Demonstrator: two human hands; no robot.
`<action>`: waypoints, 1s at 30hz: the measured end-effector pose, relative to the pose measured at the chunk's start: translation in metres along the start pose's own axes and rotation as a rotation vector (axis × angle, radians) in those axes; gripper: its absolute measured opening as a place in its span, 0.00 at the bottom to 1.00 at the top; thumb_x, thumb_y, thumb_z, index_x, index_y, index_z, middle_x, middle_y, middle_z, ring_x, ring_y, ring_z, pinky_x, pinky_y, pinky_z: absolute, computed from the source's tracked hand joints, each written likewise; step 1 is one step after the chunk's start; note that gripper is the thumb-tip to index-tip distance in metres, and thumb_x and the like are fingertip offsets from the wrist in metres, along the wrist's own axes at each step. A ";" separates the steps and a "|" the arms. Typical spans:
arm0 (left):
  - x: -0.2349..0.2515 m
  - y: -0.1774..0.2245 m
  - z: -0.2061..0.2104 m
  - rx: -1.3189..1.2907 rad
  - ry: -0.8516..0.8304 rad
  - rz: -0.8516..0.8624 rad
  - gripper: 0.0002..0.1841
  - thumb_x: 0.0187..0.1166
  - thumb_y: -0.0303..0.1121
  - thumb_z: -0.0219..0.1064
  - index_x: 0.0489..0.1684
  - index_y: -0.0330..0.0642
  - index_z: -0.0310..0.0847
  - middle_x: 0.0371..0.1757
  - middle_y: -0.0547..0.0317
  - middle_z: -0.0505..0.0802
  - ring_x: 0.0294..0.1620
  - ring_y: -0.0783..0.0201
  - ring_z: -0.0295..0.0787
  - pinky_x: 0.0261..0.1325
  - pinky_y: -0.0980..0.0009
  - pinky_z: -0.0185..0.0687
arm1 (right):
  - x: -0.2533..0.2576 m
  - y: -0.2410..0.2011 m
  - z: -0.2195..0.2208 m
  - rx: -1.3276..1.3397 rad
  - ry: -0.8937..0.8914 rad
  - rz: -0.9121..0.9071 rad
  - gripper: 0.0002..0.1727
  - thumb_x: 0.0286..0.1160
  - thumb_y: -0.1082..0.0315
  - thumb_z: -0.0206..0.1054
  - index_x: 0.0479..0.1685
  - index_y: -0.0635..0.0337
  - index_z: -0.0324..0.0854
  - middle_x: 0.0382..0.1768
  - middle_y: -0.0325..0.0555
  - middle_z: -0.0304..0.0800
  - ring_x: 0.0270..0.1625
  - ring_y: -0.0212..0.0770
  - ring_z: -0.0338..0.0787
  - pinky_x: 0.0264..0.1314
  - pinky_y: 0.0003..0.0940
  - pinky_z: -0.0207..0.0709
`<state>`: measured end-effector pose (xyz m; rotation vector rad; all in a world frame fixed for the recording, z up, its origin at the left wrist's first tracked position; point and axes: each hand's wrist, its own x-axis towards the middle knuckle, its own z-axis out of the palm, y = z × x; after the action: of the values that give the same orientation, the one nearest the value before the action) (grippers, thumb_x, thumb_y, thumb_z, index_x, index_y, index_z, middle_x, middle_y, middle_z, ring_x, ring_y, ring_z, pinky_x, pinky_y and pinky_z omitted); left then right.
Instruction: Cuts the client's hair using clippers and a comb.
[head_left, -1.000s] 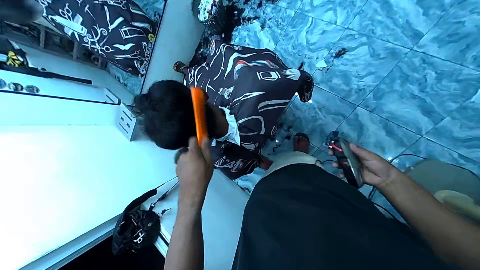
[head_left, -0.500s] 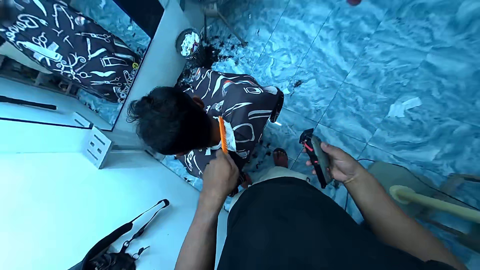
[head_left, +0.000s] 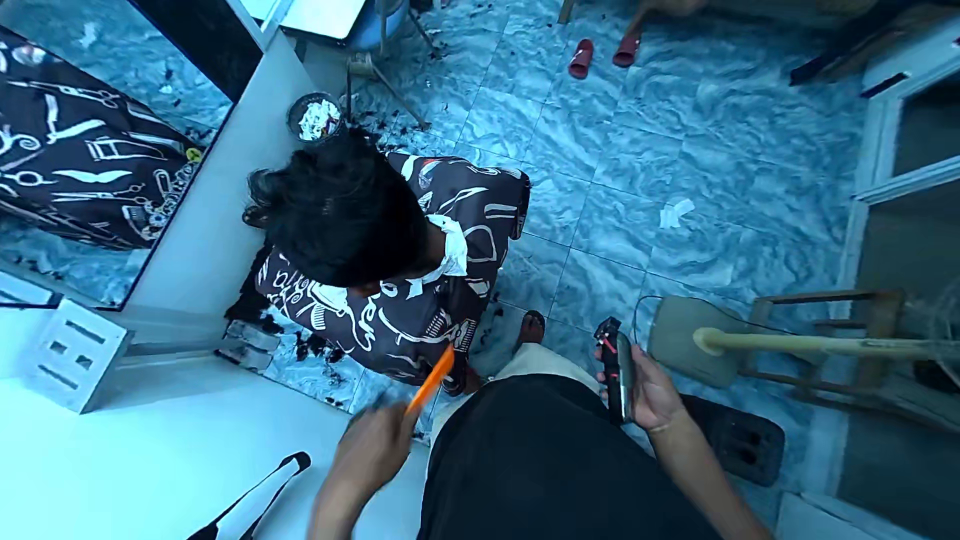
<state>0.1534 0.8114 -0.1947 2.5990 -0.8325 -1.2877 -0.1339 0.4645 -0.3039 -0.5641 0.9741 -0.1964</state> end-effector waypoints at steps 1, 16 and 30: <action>-0.026 -0.037 0.003 -0.025 -0.035 0.086 0.26 0.87 0.57 0.53 0.43 0.48 0.92 0.28 0.51 0.91 0.34 0.48 0.91 0.44 0.39 0.85 | -0.007 0.006 -0.003 0.005 0.029 -0.005 0.27 0.87 0.39 0.47 0.71 0.44 0.73 0.55 0.44 0.91 0.37 0.42 0.94 0.29 0.40 0.90; 0.034 -0.031 -0.068 0.117 0.532 0.539 0.24 0.91 0.52 0.51 0.52 0.46 0.91 0.36 0.56 0.94 0.35 0.59 0.91 0.42 0.52 0.88 | 0.033 -0.069 0.076 -0.489 0.020 -0.244 0.23 0.84 0.60 0.64 0.75 0.56 0.75 0.52 0.55 0.91 0.47 0.51 0.94 0.45 0.47 0.91; 0.089 0.114 -0.159 0.317 0.832 0.164 0.50 0.70 0.70 0.66 0.75 0.27 0.70 0.89 0.25 0.60 0.82 0.23 0.67 0.71 0.27 0.72 | 0.078 -0.065 0.278 -1.196 -0.389 -0.307 0.32 0.57 0.52 0.85 0.54 0.67 0.86 0.50 0.59 0.92 0.55 0.56 0.91 0.60 0.65 0.82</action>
<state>0.2704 0.6484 -0.1182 2.8060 -1.0724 0.0295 0.1449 0.4796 -0.2061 -1.7770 0.5321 0.2574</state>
